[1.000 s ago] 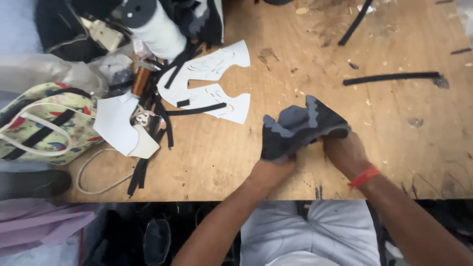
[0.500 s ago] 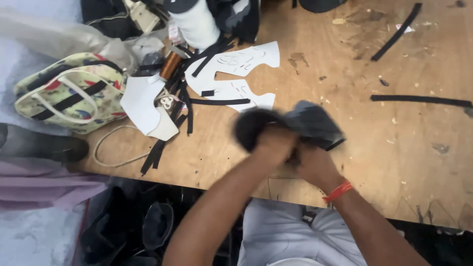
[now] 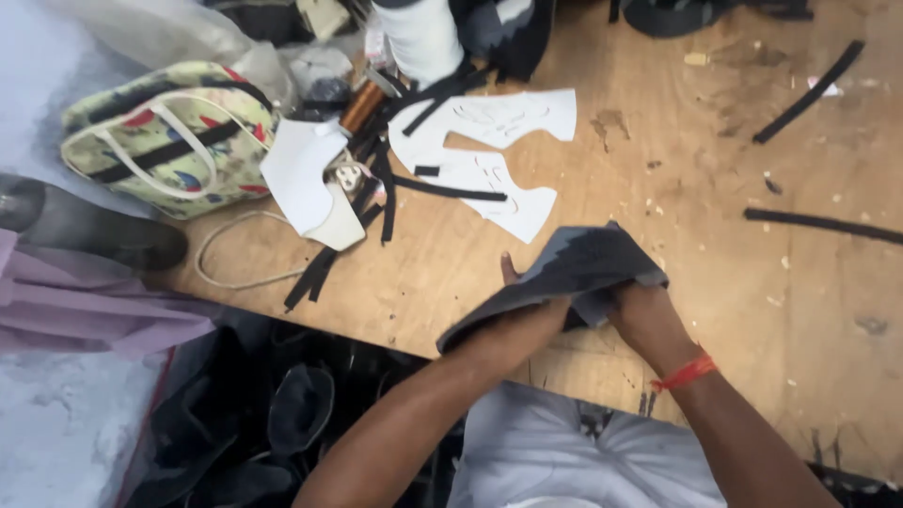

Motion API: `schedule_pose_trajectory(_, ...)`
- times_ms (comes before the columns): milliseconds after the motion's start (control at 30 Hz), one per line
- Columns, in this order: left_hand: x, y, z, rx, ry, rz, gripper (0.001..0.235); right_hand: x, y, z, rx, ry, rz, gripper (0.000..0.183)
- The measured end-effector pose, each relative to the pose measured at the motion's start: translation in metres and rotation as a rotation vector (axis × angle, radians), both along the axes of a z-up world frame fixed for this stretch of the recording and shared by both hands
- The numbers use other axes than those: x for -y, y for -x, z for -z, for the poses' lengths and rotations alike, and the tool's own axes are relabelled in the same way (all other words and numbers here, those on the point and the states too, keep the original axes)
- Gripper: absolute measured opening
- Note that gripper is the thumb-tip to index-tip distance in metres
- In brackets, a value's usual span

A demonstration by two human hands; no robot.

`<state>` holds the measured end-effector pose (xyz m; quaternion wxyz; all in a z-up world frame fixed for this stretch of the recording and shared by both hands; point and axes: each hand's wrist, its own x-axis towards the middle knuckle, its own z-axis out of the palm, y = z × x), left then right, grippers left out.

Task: The person picks up black foam shoe upper components one at a time from the worktable, turns each one inside out by pushing the material through with both hands, and places the turned component onto a large pile beside the table.

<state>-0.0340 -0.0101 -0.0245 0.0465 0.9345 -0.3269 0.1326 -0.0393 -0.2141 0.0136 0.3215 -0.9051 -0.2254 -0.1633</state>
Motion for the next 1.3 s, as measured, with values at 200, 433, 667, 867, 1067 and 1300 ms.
schedule_pose_trajectory(200, 0.007, -0.016, -0.01, -0.033, 0.143, 0.048, 0.058, -0.019, 0.005, -0.016, -0.339, 0.151, 0.133, 0.029)
schedule_pose_trajectory(433, 0.034, -0.041, -0.037, -0.147, 0.436, 0.081, 0.035, 0.007, 0.015, -0.008, -0.186, 0.079, 0.204, 0.023)
schedule_pose_trajectory(667, 0.063, -0.052, -0.024, -0.337, 0.366, -0.183, 0.024, 0.02, 0.018, -0.012, -0.276, 0.039, 0.267, 0.023)
schedule_pose_trajectory(867, 0.053, -0.059, -0.003, -0.44, 0.559, -0.082, 0.033, 0.018, 0.017, 0.001, -0.342, 0.183, 0.316, 0.022)
schedule_pose_trajectory(1067, 0.068, -0.055, -0.011, -0.373, 0.602, -0.196, 0.028, 0.013, 0.015, -0.026, -0.159, 0.081, 0.221, 0.024)
schedule_pose_trajectory(1300, 0.043, -0.047, -0.067, -0.339, 0.31, 0.125, 0.048, 0.013, 0.017, -0.013, -0.198, 0.326, 0.197, 0.024)
